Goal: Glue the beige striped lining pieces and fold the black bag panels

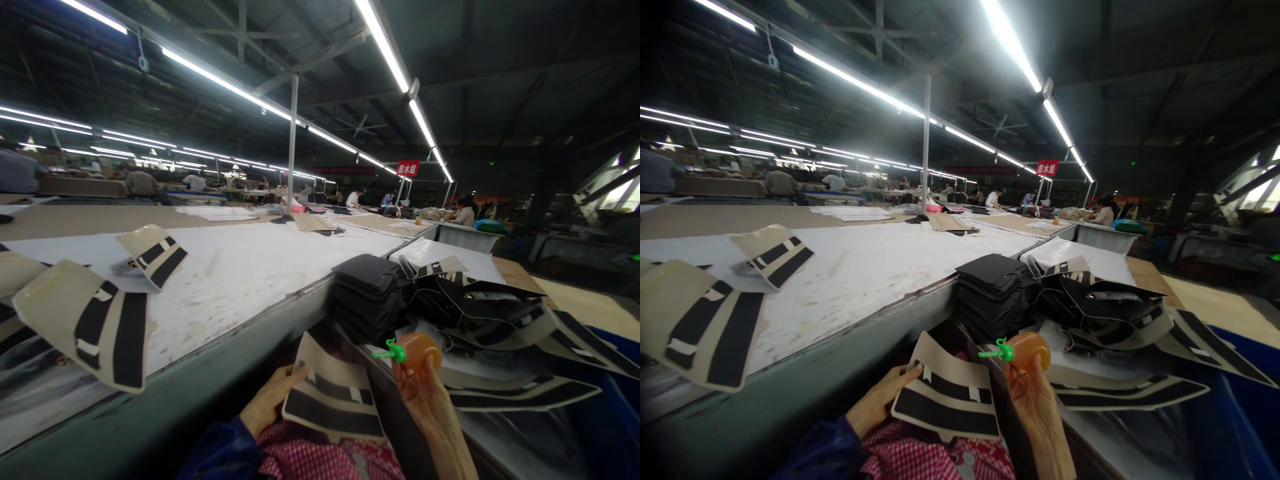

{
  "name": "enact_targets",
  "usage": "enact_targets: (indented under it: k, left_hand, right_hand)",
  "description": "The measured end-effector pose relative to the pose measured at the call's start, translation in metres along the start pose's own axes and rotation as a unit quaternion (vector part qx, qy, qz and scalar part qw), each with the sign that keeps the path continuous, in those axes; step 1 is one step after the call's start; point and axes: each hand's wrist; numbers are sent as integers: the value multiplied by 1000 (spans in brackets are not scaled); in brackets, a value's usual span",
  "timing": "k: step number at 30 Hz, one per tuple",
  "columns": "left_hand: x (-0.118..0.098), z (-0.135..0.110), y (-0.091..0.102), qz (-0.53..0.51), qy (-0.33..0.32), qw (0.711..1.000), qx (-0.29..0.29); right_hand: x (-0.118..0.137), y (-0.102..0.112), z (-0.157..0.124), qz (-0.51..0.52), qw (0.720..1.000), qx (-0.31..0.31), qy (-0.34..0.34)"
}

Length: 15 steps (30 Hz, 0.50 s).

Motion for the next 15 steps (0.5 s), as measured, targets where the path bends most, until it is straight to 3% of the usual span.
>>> enact_targets:
  k: [7, 15]
  left_hand:
    - [-10, 20, 5, 103, 1, 993, -63]
    - [-15, 25, 7, 127, 80, 989, -7]
  right_hand:
    - [-53, 8, 9, -14, 999, -9, -28]
    - [-64, 8, 1, -51, 999, -11, -3]
Point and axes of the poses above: each hand's wrist, its own z-axis towards the middle knuckle, its own y-axis out of the back of the hand, x = y × z, and after that the axes turned 6 degrees about y, right-handed
